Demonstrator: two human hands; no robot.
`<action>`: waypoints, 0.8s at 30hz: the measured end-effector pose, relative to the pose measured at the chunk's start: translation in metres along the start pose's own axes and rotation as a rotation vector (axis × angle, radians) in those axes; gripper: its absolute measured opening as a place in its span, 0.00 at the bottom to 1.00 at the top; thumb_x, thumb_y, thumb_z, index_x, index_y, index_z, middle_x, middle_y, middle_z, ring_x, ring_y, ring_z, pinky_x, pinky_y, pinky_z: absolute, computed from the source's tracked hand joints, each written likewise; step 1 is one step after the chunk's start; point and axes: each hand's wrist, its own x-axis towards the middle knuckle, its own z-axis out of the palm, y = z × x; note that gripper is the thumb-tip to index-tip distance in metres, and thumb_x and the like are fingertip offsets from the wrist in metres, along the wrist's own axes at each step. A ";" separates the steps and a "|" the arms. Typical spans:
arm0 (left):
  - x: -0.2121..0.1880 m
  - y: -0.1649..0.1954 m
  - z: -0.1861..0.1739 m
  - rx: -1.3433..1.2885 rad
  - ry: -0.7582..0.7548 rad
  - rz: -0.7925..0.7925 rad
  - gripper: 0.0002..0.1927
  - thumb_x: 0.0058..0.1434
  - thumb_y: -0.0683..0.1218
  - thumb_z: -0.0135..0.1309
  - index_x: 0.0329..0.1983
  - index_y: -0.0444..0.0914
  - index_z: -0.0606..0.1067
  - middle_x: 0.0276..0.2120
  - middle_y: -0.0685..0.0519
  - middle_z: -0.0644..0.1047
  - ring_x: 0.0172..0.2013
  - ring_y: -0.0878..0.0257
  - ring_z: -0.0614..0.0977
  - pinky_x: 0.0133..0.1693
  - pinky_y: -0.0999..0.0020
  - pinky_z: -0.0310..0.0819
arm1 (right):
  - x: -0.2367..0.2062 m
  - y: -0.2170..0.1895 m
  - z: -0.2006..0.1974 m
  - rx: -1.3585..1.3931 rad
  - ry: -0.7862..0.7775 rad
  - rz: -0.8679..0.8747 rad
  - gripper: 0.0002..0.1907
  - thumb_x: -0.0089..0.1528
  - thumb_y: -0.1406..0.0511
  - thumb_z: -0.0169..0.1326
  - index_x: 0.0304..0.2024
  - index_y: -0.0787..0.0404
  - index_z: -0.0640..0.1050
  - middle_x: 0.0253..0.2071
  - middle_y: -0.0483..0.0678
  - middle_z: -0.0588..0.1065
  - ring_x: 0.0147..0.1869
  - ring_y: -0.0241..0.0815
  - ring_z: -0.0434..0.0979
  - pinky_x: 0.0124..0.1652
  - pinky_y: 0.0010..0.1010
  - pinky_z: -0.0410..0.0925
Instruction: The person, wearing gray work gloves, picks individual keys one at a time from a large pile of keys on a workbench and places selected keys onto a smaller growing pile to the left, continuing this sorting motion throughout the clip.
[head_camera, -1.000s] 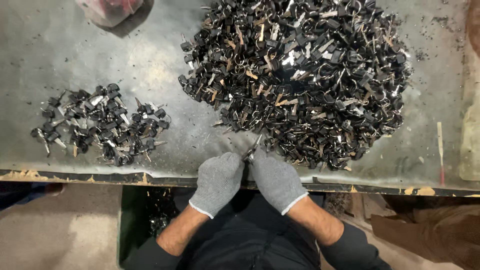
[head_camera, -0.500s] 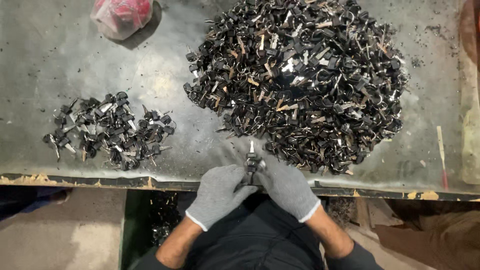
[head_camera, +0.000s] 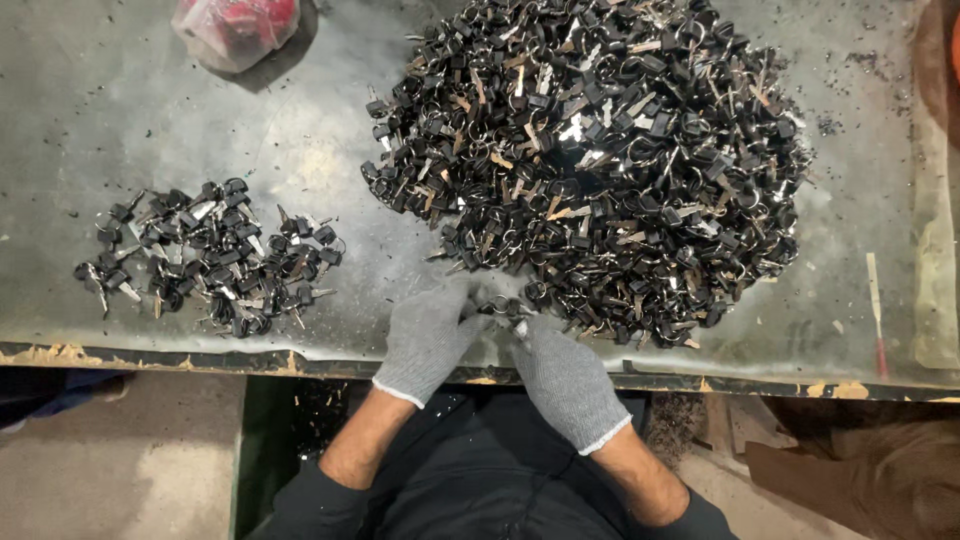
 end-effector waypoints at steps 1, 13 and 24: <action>-0.005 -0.003 0.003 -0.051 0.051 -0.032 0.18 0.54 0.53 0.68 0.43 0.42 0.79 0.29 0.52 0.82 0.32 0.54 0.84 0.35 0.58 0.76 | 0.000 0.000 -0.001 -0.016 -0.070 0.051 0.15 0.67 0.58 0.52 0.46 0.64 0.72 0.28 0.55 0.78 0.30 0.55 0.83 0.28 0.44 0.74; -0.016 -0.005 0.014 -0.044 0.217 0.124 0.10 0.54 0.44 0.62 0.40 0.43 0.82 0.32 0.50 0.81 0.35 0.50 0.83 0.36 0.53 0.76 | 0.028 -0.015 0.001 -0.024 -0.161 0.134 0.15 0.67 0.58 0.51 0.46 0.64 0.70 0.26 0.58 0.78 0.32 0.59 0.82 0.32 0.50 0.74; -0.017 -0.014 0.025 0.082 0.206 0.352 0.15 0.57 0.41 0.57 0.49 0.35 0.77 0.37 0.42 0.78 0.35 0.47 0.81 0.35 0.54 0.75 | 0.026 -0.014 0.000 -0.217 -0.177 0.085 0.13 0.66 0.62 0.51 0.48 0.64 0.70 0.28 0.58 0.79 0.34 0.60 0.82 0.33 0.50 0.74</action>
